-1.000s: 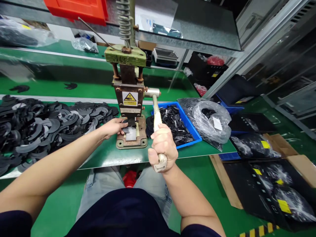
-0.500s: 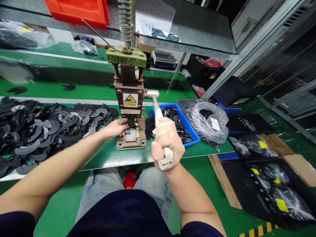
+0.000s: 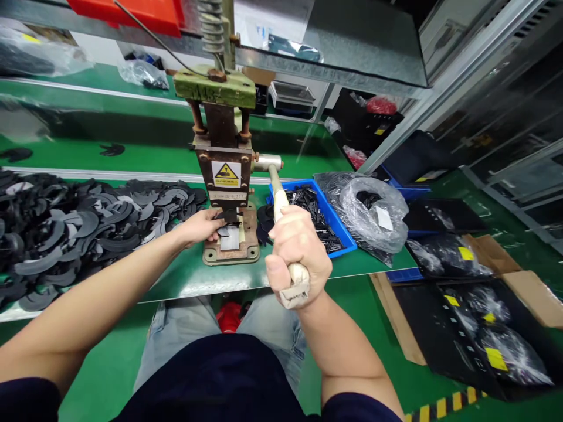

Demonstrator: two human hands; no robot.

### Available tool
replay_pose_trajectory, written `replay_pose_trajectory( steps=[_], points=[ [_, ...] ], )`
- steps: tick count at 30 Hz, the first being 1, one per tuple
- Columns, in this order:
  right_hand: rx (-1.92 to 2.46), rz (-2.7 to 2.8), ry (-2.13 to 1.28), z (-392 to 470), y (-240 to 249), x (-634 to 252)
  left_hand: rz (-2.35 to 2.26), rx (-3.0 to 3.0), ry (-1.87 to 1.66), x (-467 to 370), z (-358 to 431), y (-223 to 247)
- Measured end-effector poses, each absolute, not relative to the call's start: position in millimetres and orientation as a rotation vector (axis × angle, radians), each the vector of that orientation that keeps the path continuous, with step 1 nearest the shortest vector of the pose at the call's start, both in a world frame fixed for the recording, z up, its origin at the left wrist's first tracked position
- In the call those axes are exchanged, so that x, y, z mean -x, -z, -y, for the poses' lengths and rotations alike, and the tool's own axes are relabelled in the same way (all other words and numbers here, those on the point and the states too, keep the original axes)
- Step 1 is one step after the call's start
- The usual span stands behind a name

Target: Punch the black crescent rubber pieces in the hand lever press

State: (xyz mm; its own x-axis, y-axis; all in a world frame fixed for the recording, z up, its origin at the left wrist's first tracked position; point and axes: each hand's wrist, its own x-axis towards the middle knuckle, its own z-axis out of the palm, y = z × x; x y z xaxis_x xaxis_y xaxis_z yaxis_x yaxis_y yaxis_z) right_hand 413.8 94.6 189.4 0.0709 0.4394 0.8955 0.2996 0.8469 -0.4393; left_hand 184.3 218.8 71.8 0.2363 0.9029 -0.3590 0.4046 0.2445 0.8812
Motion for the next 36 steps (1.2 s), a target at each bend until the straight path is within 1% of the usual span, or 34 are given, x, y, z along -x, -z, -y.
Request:
replay_pose_trajectory(
  steps=[7, 11, 15, 20, 23, 26, 29, 33, 36],
  points=[
    [0.636, 1.548, -0.081, -89, -156, -415, -1.331, -1.352, -0.539, -183, -220, -70],
    [0.645, 1.568, -0.04, -90, -146, -417, -1.356, -1.51, -0.529, -180, -218, -63],
    [0.641, 1.576, -0.027, -91, -144, -418, -1.362, -1.576, -0.595, -178, -218, -58],
    [0.624, 1.588, -0.027, -91, -144, -420, -1.179, -1.477, -0.654, -174, -220, -56],
    [0.649, 1.611, -0.023, -90, -144, -421, -1.217, -1.488, -0.693, -174, -220, -54],
    [0.641, 1.607, -0.027, -90, -144, -422, -1.286, -1.441, -0.621, -177, -224, -58],
    [0.632, 1.594, -0.033, -90, -144, -421, -1.258, -1.401, -0.51, -177, -238, -67],
    [0.631, 1.586, -0.04, -91, -143, -420, -1.127, -1.602, -0.554, -160, -257, -75],
    [0.641, 1.599, -0.04, -90, -144, -421, -1.121, -1.587, -0.585, -143, -254, -74]
  ],
)
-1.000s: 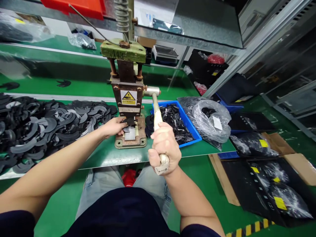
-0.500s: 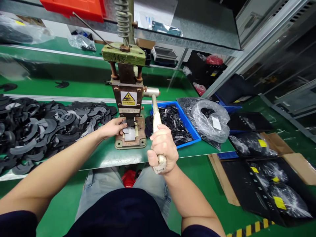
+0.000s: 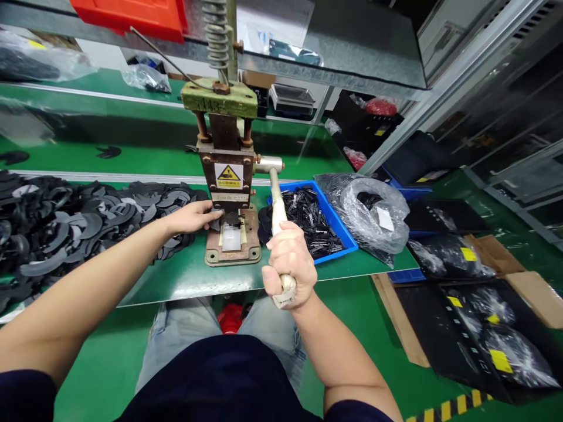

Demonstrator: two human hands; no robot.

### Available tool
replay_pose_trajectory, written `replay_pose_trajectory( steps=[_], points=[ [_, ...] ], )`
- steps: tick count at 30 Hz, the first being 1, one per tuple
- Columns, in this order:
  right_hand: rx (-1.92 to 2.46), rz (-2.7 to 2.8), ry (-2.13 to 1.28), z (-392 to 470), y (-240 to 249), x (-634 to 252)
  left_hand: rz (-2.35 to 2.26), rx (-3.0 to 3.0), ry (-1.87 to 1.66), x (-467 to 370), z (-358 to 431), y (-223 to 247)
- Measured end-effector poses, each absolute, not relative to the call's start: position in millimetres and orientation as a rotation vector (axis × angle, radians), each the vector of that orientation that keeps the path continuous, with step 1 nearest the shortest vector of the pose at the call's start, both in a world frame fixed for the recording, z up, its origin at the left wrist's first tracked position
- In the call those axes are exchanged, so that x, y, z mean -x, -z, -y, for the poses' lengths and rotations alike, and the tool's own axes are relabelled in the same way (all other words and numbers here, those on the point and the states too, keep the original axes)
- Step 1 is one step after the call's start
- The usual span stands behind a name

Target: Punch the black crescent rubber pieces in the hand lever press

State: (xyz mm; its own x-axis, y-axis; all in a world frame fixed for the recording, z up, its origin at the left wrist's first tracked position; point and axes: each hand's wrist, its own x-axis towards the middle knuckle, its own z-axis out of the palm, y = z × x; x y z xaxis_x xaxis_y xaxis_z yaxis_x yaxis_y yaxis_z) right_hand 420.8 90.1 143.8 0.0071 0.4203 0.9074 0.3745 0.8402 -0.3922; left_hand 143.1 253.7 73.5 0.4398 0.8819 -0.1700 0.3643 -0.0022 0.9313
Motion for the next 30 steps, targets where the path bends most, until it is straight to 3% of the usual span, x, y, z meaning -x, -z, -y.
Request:
replay_pose_trajectory(
  steps=[5, 11, 19, 22, 25, 27, 30],
  points=[
    [0.65, 1.57, -0.082, -88, -166, -417, -1.117, -1.583, -0.794, -133, -217, -71],
    [0.652, 1.46, -0.161, -103, -232, -406, -0.981, -1.89, -0.846, -152, -198, -69],
    [0.683, 1.442, -0.081, -142, -291, -400, -1.081, -1.285, -0.843, -131, -188, -64],
    [0.642, 1.412, -0.058, -142, -279, -401, -1.037, -0.983, -0.934, -121, -173, -65],
    [0.654, 1.277, 0.031, -139, -235, -408, -0.989, -0.783, -0.966, -119, -154, -67],
    [0.912, 1.233, 0.055, -139, -192, -411, -1.009, -0.707, -0.953, -121, -142, -67],
    [1.468, 1.748, -0.092, -143, -132, -410, -1.029, -0.646, -0.966, -127, -129, -66]
  ],
)
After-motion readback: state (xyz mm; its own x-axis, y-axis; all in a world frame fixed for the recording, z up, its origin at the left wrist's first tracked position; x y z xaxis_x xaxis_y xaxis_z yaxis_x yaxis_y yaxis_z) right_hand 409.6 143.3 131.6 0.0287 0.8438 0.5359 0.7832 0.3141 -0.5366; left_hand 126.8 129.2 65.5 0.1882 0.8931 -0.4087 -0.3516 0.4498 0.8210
